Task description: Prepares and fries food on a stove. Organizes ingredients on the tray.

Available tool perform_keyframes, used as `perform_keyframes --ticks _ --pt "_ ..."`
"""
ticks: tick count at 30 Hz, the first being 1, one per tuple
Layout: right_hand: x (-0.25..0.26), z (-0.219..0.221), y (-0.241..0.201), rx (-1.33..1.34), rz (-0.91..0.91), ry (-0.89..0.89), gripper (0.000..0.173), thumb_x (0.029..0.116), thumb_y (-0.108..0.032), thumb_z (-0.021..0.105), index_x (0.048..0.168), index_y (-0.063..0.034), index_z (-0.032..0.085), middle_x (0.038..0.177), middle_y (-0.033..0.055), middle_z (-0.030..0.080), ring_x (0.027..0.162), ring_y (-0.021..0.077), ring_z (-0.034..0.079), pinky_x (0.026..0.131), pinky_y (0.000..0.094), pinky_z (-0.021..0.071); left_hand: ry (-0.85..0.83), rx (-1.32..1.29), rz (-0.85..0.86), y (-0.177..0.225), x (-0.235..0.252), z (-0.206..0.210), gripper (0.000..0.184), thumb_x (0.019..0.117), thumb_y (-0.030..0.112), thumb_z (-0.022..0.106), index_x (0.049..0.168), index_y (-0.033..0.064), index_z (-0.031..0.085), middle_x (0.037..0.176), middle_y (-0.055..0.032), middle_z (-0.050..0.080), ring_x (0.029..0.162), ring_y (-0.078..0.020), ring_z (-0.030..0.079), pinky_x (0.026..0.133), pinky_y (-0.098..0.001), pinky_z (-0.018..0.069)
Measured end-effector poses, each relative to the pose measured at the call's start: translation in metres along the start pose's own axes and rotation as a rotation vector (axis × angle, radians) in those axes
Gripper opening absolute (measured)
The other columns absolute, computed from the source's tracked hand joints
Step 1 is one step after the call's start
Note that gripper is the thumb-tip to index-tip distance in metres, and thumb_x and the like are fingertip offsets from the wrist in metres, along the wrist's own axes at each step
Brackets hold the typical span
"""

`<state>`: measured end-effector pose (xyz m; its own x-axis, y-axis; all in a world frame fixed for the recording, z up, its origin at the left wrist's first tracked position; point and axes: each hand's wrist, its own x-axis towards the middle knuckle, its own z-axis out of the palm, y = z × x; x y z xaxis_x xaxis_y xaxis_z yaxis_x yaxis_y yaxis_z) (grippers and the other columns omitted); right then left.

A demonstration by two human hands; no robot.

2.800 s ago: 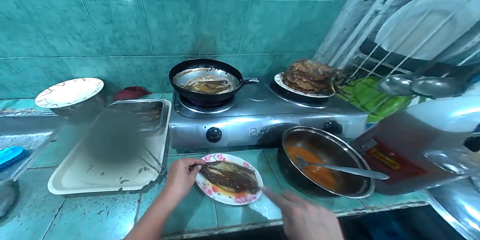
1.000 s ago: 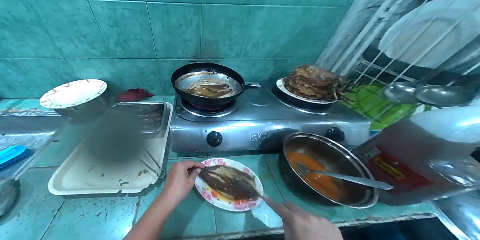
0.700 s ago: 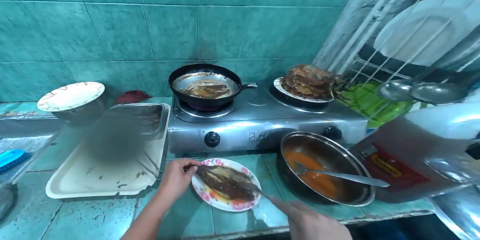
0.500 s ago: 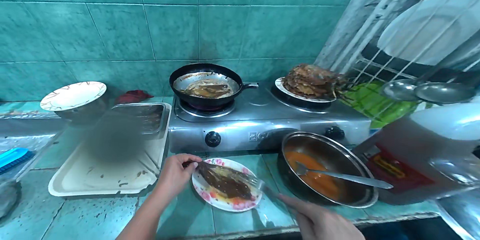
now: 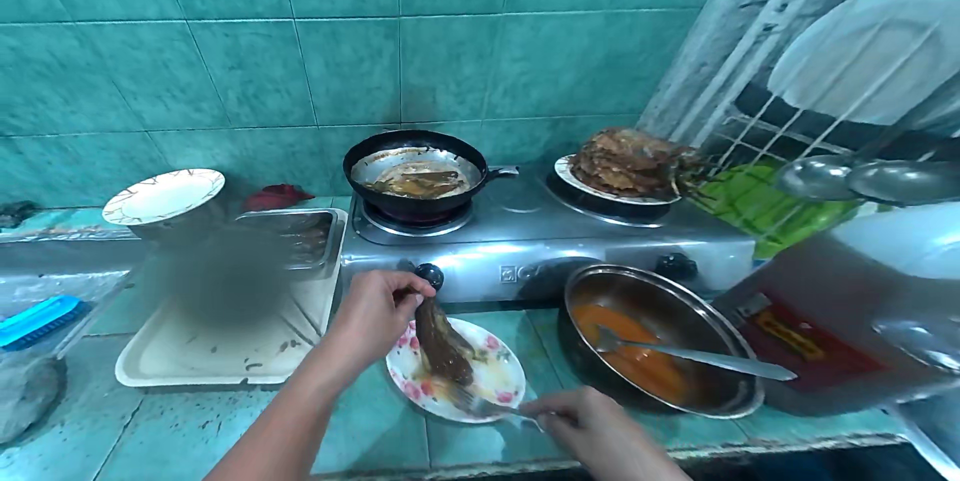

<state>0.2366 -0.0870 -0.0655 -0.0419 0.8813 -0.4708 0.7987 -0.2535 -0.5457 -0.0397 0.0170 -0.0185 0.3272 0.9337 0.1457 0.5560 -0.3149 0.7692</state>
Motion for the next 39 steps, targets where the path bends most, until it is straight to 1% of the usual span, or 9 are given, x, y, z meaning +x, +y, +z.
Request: perform_keyframes --ticks 6,12,15,18,25,30,33,36,39 --pt "0.03 0.012 -0.01 0.133 -0.053 0.019 0.026 0.1043 -0.018 0.057 0.122 -0.015 0.076 0.112 0.0062 0.076 0.096 0.0197 0.07 0.09 0.0453 0.0548 -0.053 0.023 0.253 0.021 -0.006 -0.005 0.014 0.0965 0.005 0.068 0.099 0.012 0.079 0.111 0.001 0.076 0.099 -0.0051 0.072 0.088 -0.0248 0.0601" --pt "0.034 0.025 -0.012 0.288 -0.086 0.194 0.028 0.1033 -0.011 0.055 0.123 -0.0129 0.075 0.108 0.0051 0.076 0.091 0.0143 0.071 0.087 0.0386 0.0575 -0.135 -0.026 0.428 0.003 -0.02 -0.018 0.014 0.0989 0.01 0.065 0.098 0.0123 0.08 0.114 0.0048 0.075 0.106 -0.0021 0.07 0.093 -0.0223 0.059" --pt "0.027 0.035 -0.011 0.252 -0.104 0.324 0.031 0.1031 -0.011 0.054 0.125 -0.0144 0.075 0.108 0.0056 0.077 0.091 0.0175 0.071 0.086 0.0436 0.0563 -0.231 -0.072 0.444 -0.02 -0.021 -0.022 0.018 0.1008 0.01 0.062 0.099 0.011 0.08 0.118 0.0032 0.075 0.111 -0.0042 0.068 0.098 -0.0246 0.0561" --pt "0.009 0.042 -0.013 0.163 -0.094 0.458 0.032 0.1026 -0.011 0.054 0.126 -0.0128 0.076 0.109 0.0111 0.077 0.092 0.0271 0.073 0.087 0.0539 0.0558 -0.257 -0.096 0.416 -0.046 -0.02 -0.019 0.018 0.1008 0.011 0.063 0.098 0.0107 0.081 0.119 0.0019 0.075 0.115 -0.0062 0.067 0.103 -0.0273 0.0537" --pt "-0.009 0.054 -0.02 -0.054 -0.04 0.551 0.034 0.1018 -0.008 0.053 0.127 -0.0114 0.075 0.109 0.0183 0.076 0.095 0.0398 0.073 0.083 0.0627 0.0553 -0.248 -0.059 0.347 -0.095 -0.013 0.003 0.022 0.0991 0.007 0.061 0.099 0.0115 0.082 0.122 -0.0005 0.074 0.117 -0.0091 0.066 0.106 -0.0315 0.0497" --pt "-0.013 0.058 -0.023 -0.075 0.037 0.516 0.036 0.103 -0.01 0.051 0.13 -0.0139 0.074 0.113 0.0166 0.076 0.098 0.0393 0.074 0.085 0.062 0.055 -0.23 -0.309 -0.035 -0.093 -0.027 0.015 0.016 0.0975 0.007 0.064 0.107 0.0051 0.077 0.122 -0.0038 0.073 0.097 -0.0095 0.072 0.083 -0.0274 0.0617" --pt "-0.017 0.058 -0.027 -0.119 0.065 0.501 0.037 0.103 -0.011 0.05 0.13 -0.0148 0.074 0.111 0.0179 0.076 0.096 0.0405 0.073 0.083 0.0627 0.0547 -0.248 -0.403 -0.182 -0.091 -0.039 0.013 0.015 0.0939 0.007 0.069 0.106 0.0038 0.076 0.105 -0.0035 0.076 0.089 -0.0123 0.074 0.084 -0.0303 0.0621" --pt "-0.023 0.052 -0.033 -0.181 0.085 0.455 0.037 0.1033 -0.01 0.049 0.129 -0.0153 0.074 0.111 0.0188 0.076 0.098 0.0422 0.073 0.083 0.0634 0.0542 -0.244 -0.297 -0.19 -0.091 -0.044 0.012 0.011 0.0935 0.009 0.07 0.102 0.0056 0.077 0.095 -0.0006 0.076 0.085 -0.0075 0.072 0.082 -0.0263 0.0605" --pt "-0.026 0.043 -0.039 -0.25 0.109 0.385 0.037 0.1035 -0.011 0.048 0.129 -0.0178 0.075 0.114 0.0177 0.075 0.102 0.0424 0.072 0.086 0.0638 0.0536 -0.199 -0.139 -0.049 -0.086 -0.041 0.014 0.017 0.0967 0.012 0.064 0.105 0.0057 0.077 0.102 -0.0021 0.075 0.09 -0.0052 0.07 0.085 -0.0241 0.0578"
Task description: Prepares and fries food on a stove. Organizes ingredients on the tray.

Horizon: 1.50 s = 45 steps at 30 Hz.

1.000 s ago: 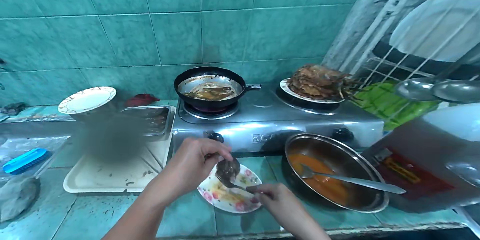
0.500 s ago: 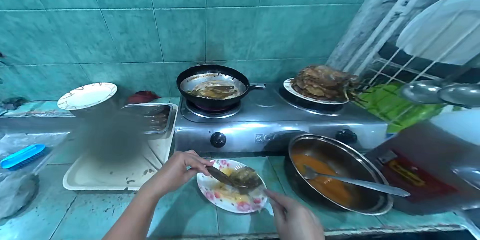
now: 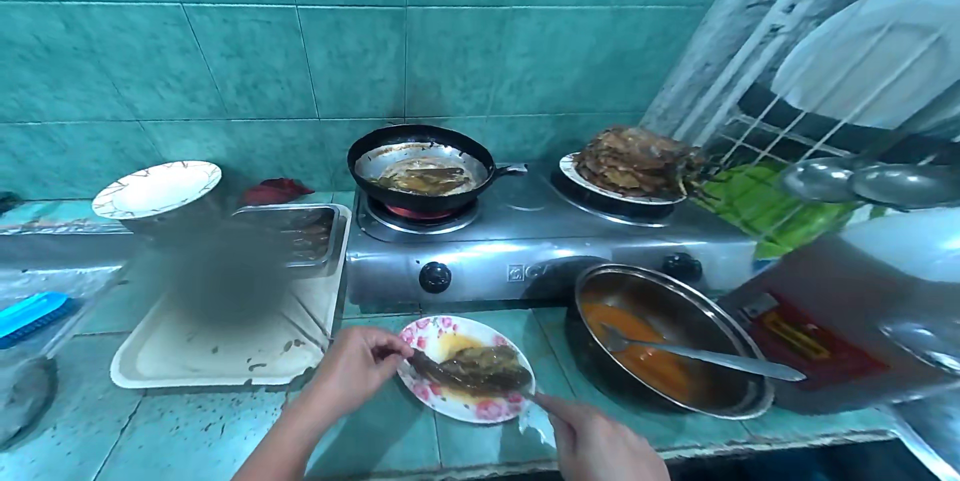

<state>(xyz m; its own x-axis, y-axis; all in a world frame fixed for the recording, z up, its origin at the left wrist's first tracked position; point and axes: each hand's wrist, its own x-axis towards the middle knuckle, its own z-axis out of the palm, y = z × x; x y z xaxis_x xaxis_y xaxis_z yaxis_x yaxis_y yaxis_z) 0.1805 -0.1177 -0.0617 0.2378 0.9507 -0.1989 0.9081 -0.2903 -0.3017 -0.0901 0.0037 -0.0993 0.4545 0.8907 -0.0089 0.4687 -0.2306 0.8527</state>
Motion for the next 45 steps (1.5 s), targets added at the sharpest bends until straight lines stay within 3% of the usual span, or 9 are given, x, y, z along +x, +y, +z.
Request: perform_keyframes --ticks 6,9,12,15,21,24,29,40,45 --pt "0.003 -0.002 -0.005 -0.053 0.021 0.0 0.038 0.1035 -0.011 0.048 0.131 -0.0187 0.074 0.116 0.0187 0.074 0.103 0.0427 0.072 0.085 0.0633 0.0539 0.208 0.202 0.41 -0.001 0.021 0.015 0.026 0.1005 0.02 0.059 0.112 0.0052 0.077 0.09 -0.0059 0.074 0.079 -0.009 0.07 0.078 -0.0247 0.0587" --pt "0.0 0.0 -0.004 -0.061 0.045 -0.031 0.039 0.1041 -0.011 0.047 0.133 -0.0183 0.072 0.117 0.0198 0.073 0.104 0.0434 0.071 0.086 0.0631 0.0539 0.138 0.275 0.123 0.001 0.012 0.013 0.034 0.1027 0.027 0.058 0.128 0.0083 0.071 0.081 -0.0052 0.071 0.068 -0.0127 0.065 0.069 -0.0292 0.0554" --pt "-0.003 -0.002 -0.002 -0.083 0.035 -0.027 0.039 0.1033 -0.011 0.048 0.132 -0.0172 0.073 0.116 0.0211 0.074 0.102 0.0445 0.072 0.084 0.0638 0.0544 -0.049 0.352 -0.237 0.002 0.009 0.004 0.043 0.1075 0.034 0.051 0.145 0.0136 0.059 0.09 -0.0119 0.07 0.079 -0.0259 0.066 0.082 -0.0449 0.0545" --pt "-0.002 -0.01 -0.004 -0.142 0.022 -0.049 0.039 0.1027 -0.011 0.047 0.132 -0.0182 0.073 0.116 0.0202 0.074 0.102 0.0437 0.072 0.083 0.0627 0.0547 -0.053 0.357 -0.294 0.003 0.013 0.008 0.044 0.1088 0.033 0.048 0.149 0.0162 0.055 0.099 -0.0128 0.071 0.087 -0.0268 0.067 0.088 -0.0458 0.0534" --pt "0.0 -0.029 -0.011 -0.226 0.007 -0.14 0.038 0.103 -0.013 0.048 0.13 -0.0165 0.073 0.119 0.0205 0.073 0.106 0.0439 0.071 0.086 0.0636 0.0538 -0.09 0.465 -0.404 0.027 0.041 0.025 0.053 0.1069 0.047 0.047 0.113 0.0001 0.071 0.113 -0.02 0.07 0.111 -0.0347 0.066 0.098 -0.054 0.0501" --pt "-0.001 -0.034 -0.013 -0.245 0.012 -0.18 0.037 0.1038 -0.015 0.047 0.131 -0.0162 0.073 0.12 0.0205 0.073 0.108 0.0441 0.07 0.088 0.063 0.0536 -0.159 0.544 -0.518 0.036 0.055 0.033 0.06 0.1018 0.057 0.052 0.114 0.001 0.071 0.121 -0.0198 0.068 0.119 -0.035 0.063 0.1 -0.056 0.0488" --pt "-0.006 -0.039 -0.011 -0.265 0.012 -0.216 0.037 0.1039 -0.016 0.047 0.13 -0.0166 0.073 0.12 0.0198 0.073 0.108 0.0438 0.07 0.087 0.0636 0.0537 -0.064 0.366 -0.469 0.023 0.061 0.04 0.035 0.0963 0.036 0.065 0.109 0.0048 0.073 0.11 -0.0138 0.071 0.106 -0.0293 0.067 0.094 -0.0524 0.0518" --pt "-0.012 -0.058 0.006 -0.11 -0.153 -0.24 0.034 0.1045 -0.016 0.049 0.126 -0.0139 0.075 0.115 0.0201 0.075 0.105 0.045 0.071 0.088 0.0675 0.0517 0.227 -0.101 -0.03 0.014 0.017 0.016 0.015 0.0986 0.017 0.068 0.105 0.008 0.078 0.094 -0.0001 0.076 0.081 -0.0049 0.072 0.077 -0.0222 0.0603" --pt "-0.008 -0.057 0.01 -0.037 -0.18 -0.242 0.033 0.1044 -0.016 0.05 0.126 -0.0139 0.075 0.116 0.0187 0.075 0.107 0.0432 0.071 0.091 0.0677 0.0506 0.146 -0.052 -0.224 -0.008 0.011 0.005 0.017 0.0994 0.015 0.066 0.11 0.0051 0.076 0.098 -0.004 0.075 0.084 -0.0083 0.071 0.081 -0.0265 0.0595"
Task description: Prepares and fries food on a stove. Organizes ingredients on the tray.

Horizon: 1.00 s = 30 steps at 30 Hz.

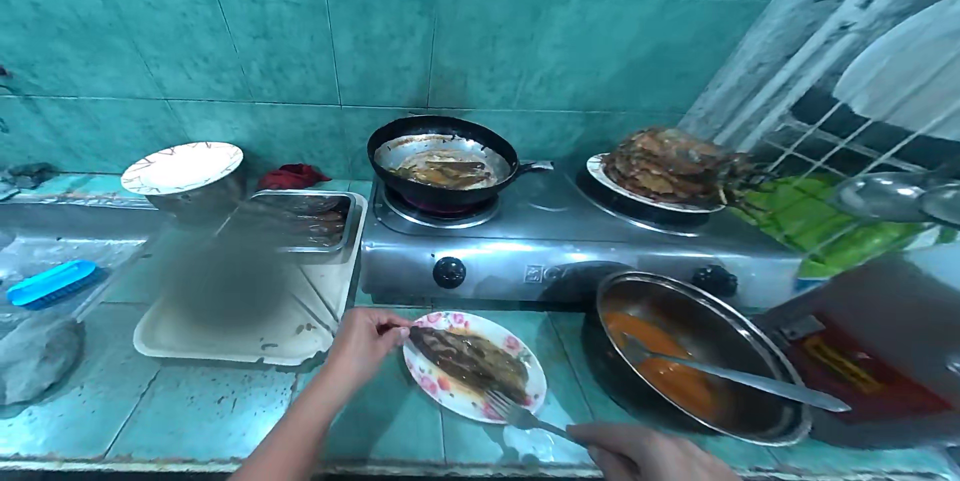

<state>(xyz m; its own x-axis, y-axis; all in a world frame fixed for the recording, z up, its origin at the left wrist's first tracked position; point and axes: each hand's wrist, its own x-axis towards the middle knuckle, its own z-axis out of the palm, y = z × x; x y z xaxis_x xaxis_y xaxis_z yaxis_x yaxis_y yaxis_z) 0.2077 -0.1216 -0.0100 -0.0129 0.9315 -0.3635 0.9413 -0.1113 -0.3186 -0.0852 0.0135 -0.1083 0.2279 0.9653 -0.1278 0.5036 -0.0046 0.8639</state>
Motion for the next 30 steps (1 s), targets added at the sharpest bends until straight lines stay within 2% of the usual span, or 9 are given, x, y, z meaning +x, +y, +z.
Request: perform_keyframes --ticks 3,6,10,13,16,19,21,26,30 --pt "0.005 0.005 -0.003 0.056 -0.048 0.08 0.032 0.1039 -0.014 0.052 0.125 -0.0131 0.076 0.113 0.0174 0.076 0.104 0.0414 0.072 0.089 0.0664 0.0522 -0.013 0.052 -0.076 -0.003 0.002 -0.001 0.017 0.0994 0.016 0.067 0.109 0.0055 0.076 0.099 -0.0046 0.075 0.084 -0.0085 0.072 0.083 -0.0267 0.0592" --pt "0.022 0.021 -0.016 0.104 -0.046 0.142 0.033 0.1031 -0.014 0.053 0.126 -0.0162 0.076 0.117 0.0137 0.076 0.107 0.038 0.072 0.092 0.0637 0.0531 -0.044 0.116 -0.09 0.003 0.004 0.001 0.018 0.1004 0.017 0.065 0.11 0.0057 0.076 0.1 -0.0056 0.074 0.086 -0.009 0.071 0.085 -0.0271 0.0581" --pt "0.046 0.049 -0.031 0.071 0.045 0.075 0.037 0.1044 -0.012 0.05 0.133 -0.0201 0.073 0.124 0.0149 0.073 0.114 0.0391 0.069 0.096 0.062 0.0516 -0.097 0.147 -0.088 0.007 0.006 0.005 0.02 0.1011 0.016 0.064 0.112 0.005 0.075 0.1 -0.006 0.074 0.087 -0.0093 0.071 0.086 -0.0273 0.0576" --pt "0.042 0.051 -0.027 0.012 0.038 0.095 0.037 0.1041 -0.012 0.05 0.132 -0.0216 0.074 0.121 0.0153 0.074 0.108 0.0402 0.071 0.091 0.0625 0.0529 -0.125 0.138 -0.099 0.009 0.005 0.005 0.02 0.1013 0.016 0.063 0.112 0.0037 0.075 0.099 -0.0064 0.073 0.086 -0.0098 0.07 0.085 -0.0271 0.0569" --pt "0.034 0.044 -0.03 -0.005 -0.004 0.186 0.035 0.1017 -0.009 0.053 0.126 -0.0174 0.077 0.113 0.0169 0.075 0.1 0.0409 0.073 0.084 0.0626 0.0552 -0.128 0.131 -0.104 0.006 0.004 0.007 0.02 0.1012 0.016 0.063 0.111 0.0036 0.075 0.098 -0.006 0.073 0.085 -0.0096 0.07 0.085 -0.0274 0.0576" --pt "0.045 0.05 -0.037 0.028 0.031 0.148 0.037 0.1025 -0.009 0.052 0.129 -0.0198 0.075 0.119 0.0152 0.074 0.107 0.0399 0.071 0.089 0.0616 0.0539 -0.125 0.134 -0.107 0.006 0.006 0.009 0.019 0.1007 0.016 0.064 0.11 0.0042 0.075 0.097 -0.0055 0.074 0.084 -0.009 0.07 0.084 -0.027 0.058" --pt "0.052 0.059 -0.037 0.011 0.057 0.103 0.04 0.1037 -0.01 0.05 0.133 -0.0253 0.073 0.126 0.0123 0.073 0.111 0.0381 0.07 0.093 0.0601 0.0535 -0.122 0.14 -0.101 0.006 0.006 0.008 0.018 0.1007 0.016 0.064 0.11 0.0039 0.075 0.097 -0.0056 0.073 0.084 -0.0087 0.07 0.084 -0.0263 0.0574" --pt "0.048 0.042 -0.029 0.053 0.032 0.199 0.037 0.1024 -0.008 0.052 0.128 -0.0201 0.075 0.118 0.0155 0.075 0.106 0.0404 0.071 0.09 0.0636 0.0534 -0.108 0.115 -0.092 0.006 0.003 0.004 0.02 0.1009 0.016 0.064 0.111 0.003 0.075 0.099 -0.0072 0.074 0.085 -0.011 0.071 0.085 -0.0287 0.0584" --pt "0.07 0.05 -0.026 -0.036 0.119 0.113 0.043 0.1044 -0.01 0.049 0.137 -0.0281 0.07 0.125 0.0142 0.072 0.114 0.0383 0.069 0.095 0.06 0.0522 -0.11 0.119 -0.093 0.007 0.004 0.004 0.02 0.1014 0.015 0.063 0.111 0.0032 0.075 0.1 -0.0071 0.074 0.086 -0.0109 0.071 0.085 -0.0286 0.0584"
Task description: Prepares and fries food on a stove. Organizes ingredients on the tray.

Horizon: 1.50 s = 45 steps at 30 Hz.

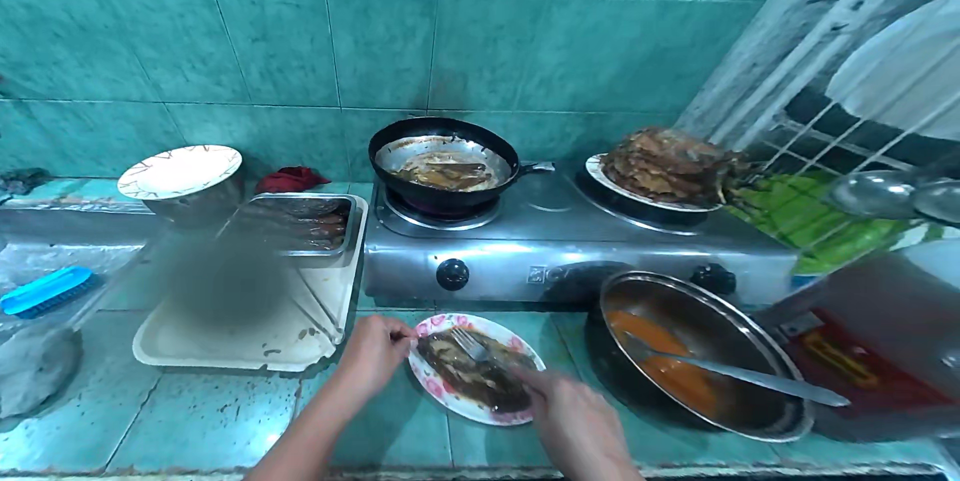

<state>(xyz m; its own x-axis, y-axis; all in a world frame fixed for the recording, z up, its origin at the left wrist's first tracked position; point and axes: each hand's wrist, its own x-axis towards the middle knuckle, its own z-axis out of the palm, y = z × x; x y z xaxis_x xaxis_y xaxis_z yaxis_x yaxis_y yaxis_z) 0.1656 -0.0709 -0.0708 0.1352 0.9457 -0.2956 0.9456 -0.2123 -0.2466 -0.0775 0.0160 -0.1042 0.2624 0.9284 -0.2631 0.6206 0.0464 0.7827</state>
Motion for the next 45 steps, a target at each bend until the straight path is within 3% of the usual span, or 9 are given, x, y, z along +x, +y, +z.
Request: perform_keyframes --ticks 5,10,14,18,26,31,36,42,45 --pt "-0.019 -0.008 0.008 0.023 -0.124 0.194 0.04 0.0993 -0.004 0.054 0.127 -0.0237 0.077 0.109 0.0159 0.076 0.096 0.0402 0.073 0.08 0.0625 0.0554 0.024 -0.001 -0.001 0.001 -0.004 -0.004 0.019 0.1012 0.016 0.064 0.111 0.0042 0.075 0.098 -0.0059 0.074 0.085 -0.0095 0.071 0.085 -0.0272 0.0581" --pt "-0.031 0.011 0.018 0.047 -0.163 0.089 0.041 0.1 -0.006 0.053 0.128 -0.0237 0.076 0.107 0.0186 0.075 0.094 0.0428 0.072 0.079 0.063 0.0551 0.042 -0.008 -0.014 -0.001 -0.006 -0.004 0.018 0.1009 0.016 0.064 0.11 0.0044 0.075 0.098 -0.0051 0.074 0.083 -0.0082 0.07 0.083 -0.0261 0.0578" --pt "-0.039 0.009 0.028 0.055 -0.183 0.179 0.041 0.0974 -0.003 0.054 0.125 -0.0214 0.078 0.099 0.0179 0.075 0.085 0.0404 0.073 0.071 0.0607 0.0557 0.043 -0.003 -0.014 0.0 -0.006 -0.003 0.018 0.1003 0.016 0.065 0.109 0.0047 0.075 0.096 -0.0043 0.074 0.083 -0.0076 0.07 0.082 -0.0256 0.0579" --pt "-0.043 0.006 0.043 0.063 -0.109 0.063 0.039 0.1022 -0.008 0.051 0.13 -0.0227 0.075 0.106 0.0189 0.075 0.095 0.0418 0.072 0.08 0.0631 0.0546 0.049 -0.006 -0.009 -0.002 -0.005 -0.001 0.017 0.1003 0.016 0.065 0.108 0.0047 0.076 0.095 -0.0043 0.074 0.081 -0.0075 0.07 0.082 -0.0257 0.0582" --pt "-0.026 0.001 0.037 0.092 -0.088 0.083 0.038 0.103 -0.009 0.052 0.13 -0.0225 0.075 0.116 0.0161 0.075 0.105 0.0404 0.071 0.089 0.0634 0.0536 0.042 -0.003 -0.029 0.001 -0.004 0.002 0.018 0.1004 0.015 0.065 0.109 0.0034 0.075 0.096 -0.0057 0.074 0.082 -0.0091 0.071 0.082 -0.0268 0.0587" --pt "-0.034 -0.006 0.038 0.071 -0.185 0.166 0.038 0.0995 -0.005 0.053 0.125 -0.0191 0.077 0.107 0.0166 0.076 0.093 0.041 0.073 0.078 0.0639 0.0553 0.058 -0.026 -0.05 0.002 -0.008 0.004 0.018 0.1005 0.015 0.065 0.11 0.0022 0.074 0.098 -0.0069 0.074 0.083 -0.0094 0.071 0.083 -0.027 0.0588" --pt "-0.032 0.001 0.028 0.036 -0.192 0.001 0.041 0.1012 -0.006 0.051 0.131 -0.023 0.074 0.114 0.0185 0.075 0.1 0.0426 0.072 0.085 0.0634 0.0544 0.103 -0.038 -0.07 0.001 -0.011 0.01 0.017 0.1002 0.014 0.065 0.11 0.0025 0.074 0.098 -0.0063 0.073 0.082 -0.0087 0.071 0.082 -0.0266 0.0587" --pt "-0.018 -0.008 0.016 0.067 -0.27 0.101 0.04 0.0993 -0.006 0.054 0.127 -0.0228 0.076 0.11 0.016 0.075 0.097 0.0392 0.073 0.082 0.0606 0.056 0.204 -0.086 -0.073 -0.007 -0.01 0.024 0.018 0.0969 0.016 0.068 0.11 0.0046 0.073 0.103 -0.0066 0.073 0.085 -0.0121 0.071 0.08 -0.0304 0.0588" --pt "0.002 0.006 0.001 0.001 -0.245 -0.03 0.047 0.1018 -0.006 0.049 0.137 -0.0285 0.07 0.127 0.0139 0.072 0.111 0.0383 0.07 0.091 0.0589 0.0548 0.236 -0.108 -0.094 -0.007 -0.01 0.031 0.018 0.0967 0.016 0.068 0.11 0.004 0.072 0.105 -0.0071 0.072 0.086 -0.0124 0.07 0.081 -0.0305 0.0587"
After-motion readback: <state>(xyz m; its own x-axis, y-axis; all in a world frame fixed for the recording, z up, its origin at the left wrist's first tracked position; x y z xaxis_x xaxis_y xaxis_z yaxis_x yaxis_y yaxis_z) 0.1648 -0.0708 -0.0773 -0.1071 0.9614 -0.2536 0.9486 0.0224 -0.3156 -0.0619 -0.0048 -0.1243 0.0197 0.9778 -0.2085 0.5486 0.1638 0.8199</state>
